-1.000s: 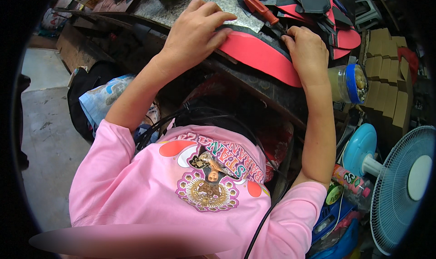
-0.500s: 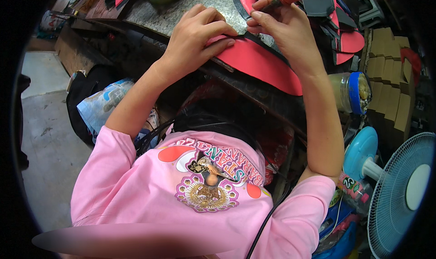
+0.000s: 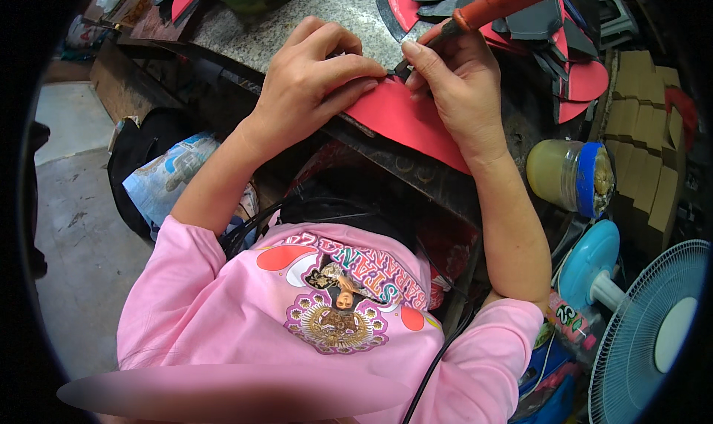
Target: The person uses scissors to trim the edges of black and pink shoe sole pieces and then uses a red-handled knife to smooth and refine the edges. The person handles multiple sole pieces one at a time, flipping them and trimming along the contours.
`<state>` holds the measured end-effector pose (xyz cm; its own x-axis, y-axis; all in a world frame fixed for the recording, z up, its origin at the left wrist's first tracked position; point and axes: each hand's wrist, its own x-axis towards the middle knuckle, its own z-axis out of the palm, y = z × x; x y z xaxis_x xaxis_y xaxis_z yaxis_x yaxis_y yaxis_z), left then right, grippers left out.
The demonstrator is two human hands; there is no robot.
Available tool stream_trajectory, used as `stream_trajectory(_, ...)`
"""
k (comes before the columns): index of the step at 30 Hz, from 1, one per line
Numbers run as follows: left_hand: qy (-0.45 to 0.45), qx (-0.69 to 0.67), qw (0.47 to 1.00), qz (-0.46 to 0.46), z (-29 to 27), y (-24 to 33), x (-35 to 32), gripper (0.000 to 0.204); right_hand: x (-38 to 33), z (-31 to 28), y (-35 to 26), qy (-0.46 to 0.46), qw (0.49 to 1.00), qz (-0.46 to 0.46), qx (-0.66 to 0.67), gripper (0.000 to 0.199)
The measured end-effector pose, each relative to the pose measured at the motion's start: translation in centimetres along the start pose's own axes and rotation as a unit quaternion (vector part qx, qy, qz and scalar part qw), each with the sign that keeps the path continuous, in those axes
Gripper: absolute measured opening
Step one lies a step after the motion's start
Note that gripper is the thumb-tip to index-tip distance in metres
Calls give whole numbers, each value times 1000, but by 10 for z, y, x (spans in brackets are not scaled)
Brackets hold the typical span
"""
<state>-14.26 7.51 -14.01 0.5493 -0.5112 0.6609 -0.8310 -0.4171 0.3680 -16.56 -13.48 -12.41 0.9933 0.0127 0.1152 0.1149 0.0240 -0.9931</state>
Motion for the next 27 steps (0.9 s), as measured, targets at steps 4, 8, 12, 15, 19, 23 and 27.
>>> stream_trajectory(4, 19, 9, 1000, -2, 2, 1, 0, 20, -1, 2, 1, -2, 1000, -4, 4, 19)
stream_trajectory(8, 25, 15, 1000, 1, 4, 1, -1, 20, -2, 4, 2, 8, 1000, -7, -10, 19)
stream_trajectory(12, 23, 19, 1000, 5, 4, 0, -1, 21, -2, 4, 3, -1, 999, -12, -31, 19)
stream_trajectory(15, 28, 14, 1000, 4, 4, 0, -1, 21, -2, 5, 3, -5, 998, -20, -51, 19)
stream_trajectory(19, 27, 16, 999, 7, 5, -1, -1, 20, -3, 7, 3, 14, 999, -40, -35, 19)
stream_trajectory(23, 33, 19, 999, 6, 7, -1, -1, 14, -4, 7, 4, 12, 999, -42, -12, 20)
stream_trajectory(27, 36, 21, 999, 7, 7, -1, -1, 12, -4, 7, 7, -3, 993, -59, -106, 18)
